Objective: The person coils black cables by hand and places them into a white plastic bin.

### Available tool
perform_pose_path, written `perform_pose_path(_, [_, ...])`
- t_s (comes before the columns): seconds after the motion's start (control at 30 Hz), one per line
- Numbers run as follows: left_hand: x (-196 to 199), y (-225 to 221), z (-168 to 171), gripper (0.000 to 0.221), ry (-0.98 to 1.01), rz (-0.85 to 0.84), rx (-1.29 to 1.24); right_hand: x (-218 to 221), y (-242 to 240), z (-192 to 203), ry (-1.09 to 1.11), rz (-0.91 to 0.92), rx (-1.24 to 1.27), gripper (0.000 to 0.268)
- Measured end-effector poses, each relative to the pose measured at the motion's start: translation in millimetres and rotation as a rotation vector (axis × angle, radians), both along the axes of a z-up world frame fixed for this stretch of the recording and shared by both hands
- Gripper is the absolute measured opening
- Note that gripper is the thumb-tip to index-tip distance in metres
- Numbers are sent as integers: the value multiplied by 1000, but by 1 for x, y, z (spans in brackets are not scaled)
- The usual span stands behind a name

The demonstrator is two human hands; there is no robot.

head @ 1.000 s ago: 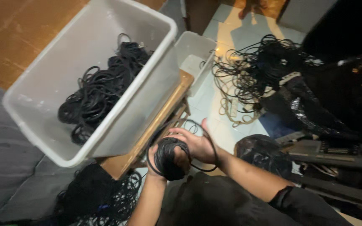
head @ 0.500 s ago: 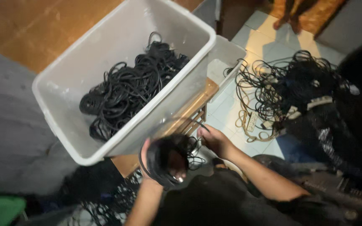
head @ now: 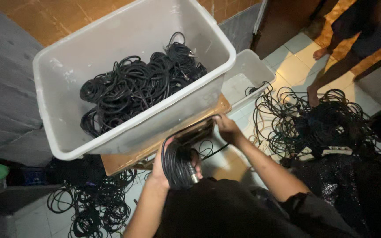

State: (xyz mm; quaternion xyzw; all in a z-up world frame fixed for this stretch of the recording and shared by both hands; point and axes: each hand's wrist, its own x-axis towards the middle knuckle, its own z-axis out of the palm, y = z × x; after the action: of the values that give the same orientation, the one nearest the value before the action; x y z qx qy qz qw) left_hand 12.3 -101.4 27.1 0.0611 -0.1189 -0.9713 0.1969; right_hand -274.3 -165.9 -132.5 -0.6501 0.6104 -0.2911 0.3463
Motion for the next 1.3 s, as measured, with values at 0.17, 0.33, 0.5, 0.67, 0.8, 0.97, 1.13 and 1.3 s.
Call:
perform_pose_path(0.17, [-38, 16, -17, 110, -164, 115, 154, -42, -46, 27, -154, -224, -129, 29])
perform_pose_path(0.33, [-42, 19, -9, 121, 217, -59, -310, -14, -31, 27, -283, 234, -227, 41])
perform_pose_path(0.5, [-16, -35, 5, 83, -12, 732, -266, 58, 31, 52, -167, 649, -159, 49])
perform_pose_path(0.67, [-3, -52, -21, 58, -73, 1072, -143, 54, 68, 93, -353, 514, 335, 50])
perform_pose_path(0.8, [3, -43, -45, 46, -257, 1125, -387, 59, 82, 63, -994, 294, 473, 27])
perform_pose_path(0.97, [11, -13, -53, 43, -384, 1155, -453, 78, 82, 57, -2030, 325, 636, 18])
perform_pose_path(1.13, [29, 3, -31, 43, -611, 1115, -817, 110, 108, 133, -917, 430, 290, 18])
perform_pose_path(1.3, [59, 17, -88, 33, -977, 823, -723, 151, 124, 208, -171, 301, 570, 21])
